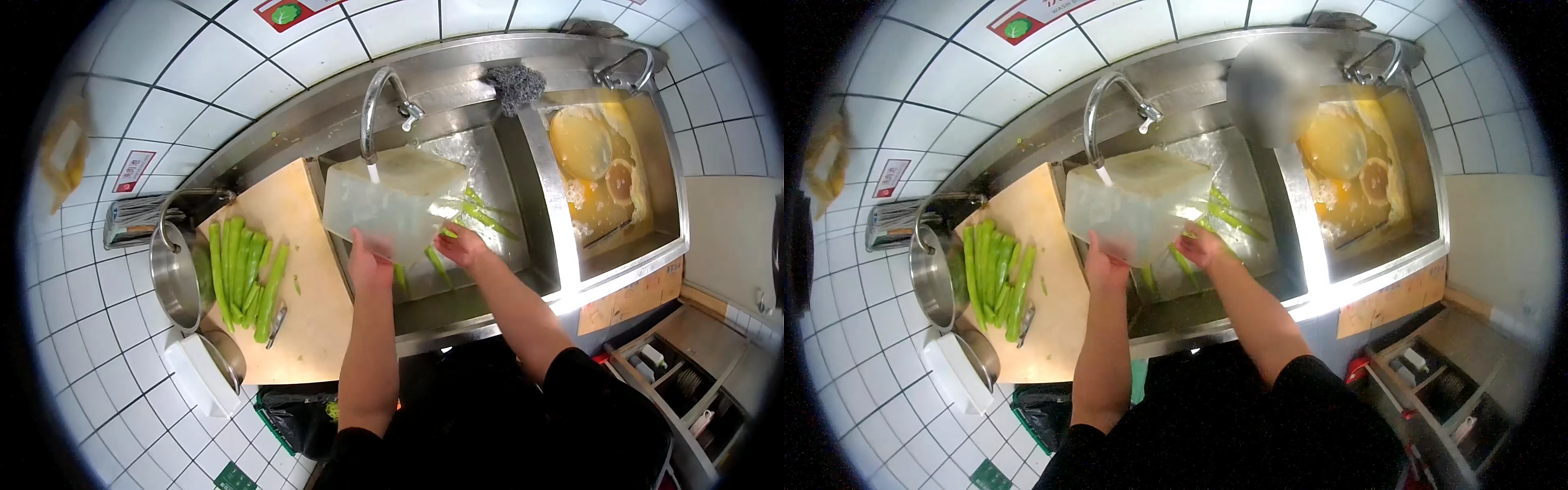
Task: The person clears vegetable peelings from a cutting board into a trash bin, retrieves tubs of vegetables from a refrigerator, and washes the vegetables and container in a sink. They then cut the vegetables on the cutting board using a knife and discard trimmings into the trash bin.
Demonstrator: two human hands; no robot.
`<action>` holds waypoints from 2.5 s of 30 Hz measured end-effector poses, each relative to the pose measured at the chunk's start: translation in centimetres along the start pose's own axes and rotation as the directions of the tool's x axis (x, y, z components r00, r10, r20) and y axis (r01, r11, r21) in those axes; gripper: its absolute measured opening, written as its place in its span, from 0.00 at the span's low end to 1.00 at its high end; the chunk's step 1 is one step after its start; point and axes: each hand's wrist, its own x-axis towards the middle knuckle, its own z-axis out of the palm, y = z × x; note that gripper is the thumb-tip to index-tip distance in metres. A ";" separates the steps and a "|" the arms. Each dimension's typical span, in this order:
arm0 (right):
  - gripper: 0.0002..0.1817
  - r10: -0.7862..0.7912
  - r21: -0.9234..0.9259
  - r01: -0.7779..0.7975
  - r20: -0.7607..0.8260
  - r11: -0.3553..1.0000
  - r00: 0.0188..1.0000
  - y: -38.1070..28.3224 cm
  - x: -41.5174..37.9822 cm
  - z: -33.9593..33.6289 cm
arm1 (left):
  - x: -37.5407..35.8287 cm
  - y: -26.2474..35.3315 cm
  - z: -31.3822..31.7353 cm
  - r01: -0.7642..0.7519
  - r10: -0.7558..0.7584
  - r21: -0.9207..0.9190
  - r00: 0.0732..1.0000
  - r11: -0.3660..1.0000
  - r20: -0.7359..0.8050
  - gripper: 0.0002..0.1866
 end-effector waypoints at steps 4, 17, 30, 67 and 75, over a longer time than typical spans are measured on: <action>0.29 -0.852 -0.814 0.569 0.215 0.113 0.477 -8.3 2.4 -1.5 | 2.2 -0.8 -1.2 -0.139 0.153 0.152 0.984 0.979 -0.090 0.22; 0.27 -0.832 -0.745 0.436 0.555 -0.505 -0.016 -31.3 0.3 6.0 | 3.2 -1.1 -0.6 -0.081 0.292 0.513 0.892 0.855 -0.346 0.25; 0.23 -0.232 -0.252 0.744 0.964 -0.619 0.133 -1.4 -2.6 17.7 | 6.1 -4.0 -6.6 -0.102 0.444 0.738 0.850 0.667 -0.284 0.23; 0.20 -0.672 -0.610 0.736 0.680 -0.294 0.295 -6.4 3.2 0.8 | 7.2 -2.1 -2.8 -0.162 0.398 0.606 0.874 0.779 -0.278 0.29; 0.15 -0.764 -0.786 0.593 0.489 -0.175 0.422 -13.5 12.9 8.7 | 6.9 -2.7 -2.9 -0.202 0.398 0.614 0.895 0.763 -0.200 0.28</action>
